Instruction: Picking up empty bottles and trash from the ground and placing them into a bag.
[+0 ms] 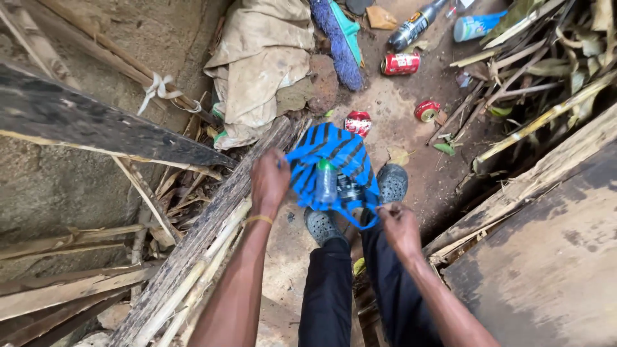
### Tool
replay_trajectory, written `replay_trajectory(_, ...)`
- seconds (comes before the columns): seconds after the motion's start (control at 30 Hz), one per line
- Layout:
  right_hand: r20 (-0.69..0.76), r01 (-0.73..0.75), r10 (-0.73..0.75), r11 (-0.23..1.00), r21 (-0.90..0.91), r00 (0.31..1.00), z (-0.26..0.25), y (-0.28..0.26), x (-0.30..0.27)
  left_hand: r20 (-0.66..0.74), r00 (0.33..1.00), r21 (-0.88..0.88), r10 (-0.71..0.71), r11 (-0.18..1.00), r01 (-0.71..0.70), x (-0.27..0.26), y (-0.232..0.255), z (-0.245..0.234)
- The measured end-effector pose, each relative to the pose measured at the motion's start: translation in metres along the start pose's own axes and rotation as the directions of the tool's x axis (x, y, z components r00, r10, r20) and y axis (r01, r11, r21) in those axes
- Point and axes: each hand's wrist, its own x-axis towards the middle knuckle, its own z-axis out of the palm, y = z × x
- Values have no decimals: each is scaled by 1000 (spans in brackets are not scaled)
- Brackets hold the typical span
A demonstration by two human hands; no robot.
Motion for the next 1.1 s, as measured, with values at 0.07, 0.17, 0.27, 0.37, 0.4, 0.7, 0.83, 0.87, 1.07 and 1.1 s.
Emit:
replay_trajectory(0.07,-20,-10,9,997,-79,1000,-25,-24,-1,44,984,-67,-174,982,176,-29,0,-6)
replay_trajectory(0.17,-66,37,-56,963,-265,996,-49,-56,9,90,924,-321,-372,867,380,-73,-6,-5)
replay_trajectory(0.27,-35,161,-188,909,-384,981,-55,-81,29,204,832,-651,-516,563,509,-116,-26,21)
replay_trajectory(0.37,73,484,-486,824,-294,871,-42,-108,43,206,810,-818,-548,358,451,-152,-30,48)
replay_trajectory(0.4,101,445,-443,809,-385,891,-35,-132,39,227,776,-815,-588,322,483,-158,-25,53)
replay_trajectory(0.7,310,675,-604,598,-433,734,66,-164,134,116,736,-967,-667,95,238,-147,-88,149)
replay_trajectory(0.83,327,650,-562,660,-376,760,89,-131,171,131,733,-919,-668,195,343,-119,-121,178)
replay_trajectory(0.87,333,650,-559,661,-375,760,89,-128,166,132,728,-918,-672,194,345,-122,-119,174)
replay_trajectory(1.07,299,608,-530,698,-379,794,71,-137,150,191,756,-870,-626,249,426,-129,-97,131)
replay_trajectory(1.1,296,570,-487,715,-406,822,67,-142,147,200,764,-868,-614,251,429,-131,-97,124)
